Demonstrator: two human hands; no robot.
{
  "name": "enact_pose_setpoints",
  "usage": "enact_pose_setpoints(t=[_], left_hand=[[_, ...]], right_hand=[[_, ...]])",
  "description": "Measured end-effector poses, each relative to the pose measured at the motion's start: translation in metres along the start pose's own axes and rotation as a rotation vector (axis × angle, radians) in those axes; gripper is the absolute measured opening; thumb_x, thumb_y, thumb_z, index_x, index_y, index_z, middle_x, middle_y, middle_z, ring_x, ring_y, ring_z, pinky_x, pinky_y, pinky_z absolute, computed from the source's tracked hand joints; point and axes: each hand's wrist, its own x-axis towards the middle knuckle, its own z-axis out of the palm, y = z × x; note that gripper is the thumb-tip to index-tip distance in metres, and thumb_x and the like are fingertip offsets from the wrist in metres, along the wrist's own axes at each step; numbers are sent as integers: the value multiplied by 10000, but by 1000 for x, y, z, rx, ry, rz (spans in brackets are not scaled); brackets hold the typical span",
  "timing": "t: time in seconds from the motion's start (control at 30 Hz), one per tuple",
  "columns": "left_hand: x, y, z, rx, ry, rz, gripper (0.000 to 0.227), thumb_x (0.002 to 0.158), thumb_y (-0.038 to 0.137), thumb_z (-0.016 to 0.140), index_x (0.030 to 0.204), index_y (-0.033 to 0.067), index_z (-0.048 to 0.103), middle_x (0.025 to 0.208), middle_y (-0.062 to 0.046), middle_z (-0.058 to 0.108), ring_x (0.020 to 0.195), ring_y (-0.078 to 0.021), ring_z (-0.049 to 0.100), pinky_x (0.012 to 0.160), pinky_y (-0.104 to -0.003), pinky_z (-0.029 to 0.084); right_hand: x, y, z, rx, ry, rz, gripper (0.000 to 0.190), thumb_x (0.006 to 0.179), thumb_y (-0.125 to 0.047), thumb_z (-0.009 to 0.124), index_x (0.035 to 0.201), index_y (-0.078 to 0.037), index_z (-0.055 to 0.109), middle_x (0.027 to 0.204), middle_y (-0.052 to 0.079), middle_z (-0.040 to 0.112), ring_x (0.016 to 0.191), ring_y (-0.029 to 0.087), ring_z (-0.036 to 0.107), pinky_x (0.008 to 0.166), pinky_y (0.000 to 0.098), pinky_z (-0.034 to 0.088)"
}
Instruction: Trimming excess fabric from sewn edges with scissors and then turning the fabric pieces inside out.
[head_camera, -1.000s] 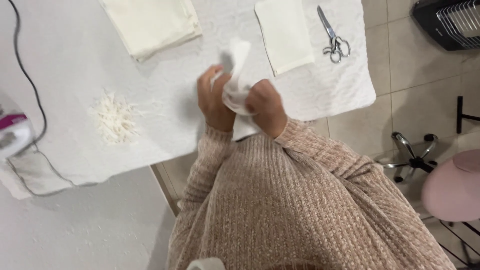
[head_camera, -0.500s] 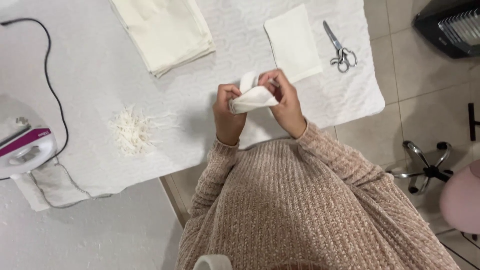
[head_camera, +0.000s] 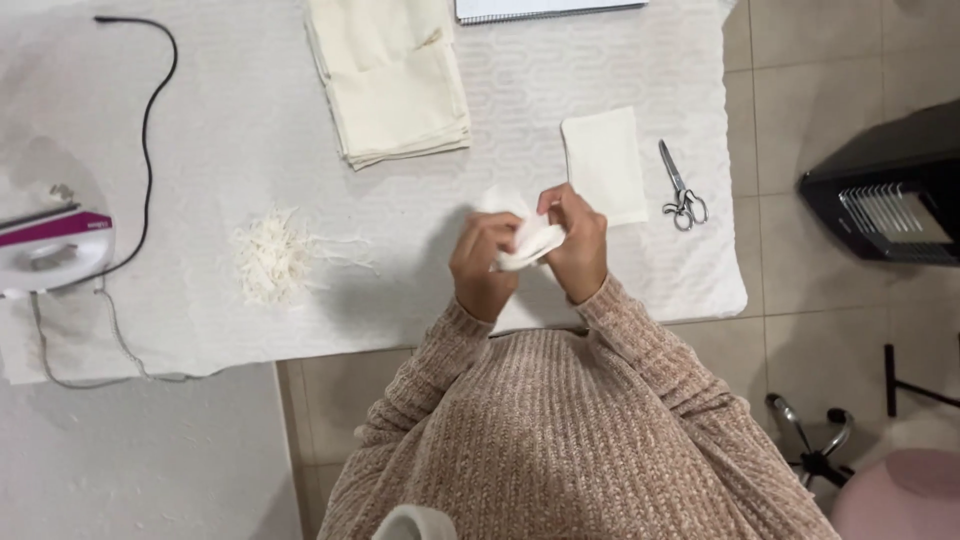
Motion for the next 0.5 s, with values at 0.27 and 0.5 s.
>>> enact_pose_setpoints(t=[0.27, 0.5], left_hand=[[19, 27, -14, -341, -288, -425, 279, 801, 10, 722, 889, 101, 473, 758, -158, 599, 726, -376, 651, 707, -388, 503], [38, 3, -9, 358, 138, -12, 80, 964, 159, 624, 978, 83, 643, 658, 9, 482, 544, -194, 540, 607, -269, 530]], right_hand=[[9, 17, 6, 179, 117, -125, 391, 864, -168, 845, 777, -89, 473, 941, 107, 539, 825, 250, 540, 795, 326, 441], [-22, -28, 23, 145, 159, -277, 304, 880, -9, 781, 767, -70, 506, 805, 103, 494, 675, 265, 507, 659, 333, 428]])
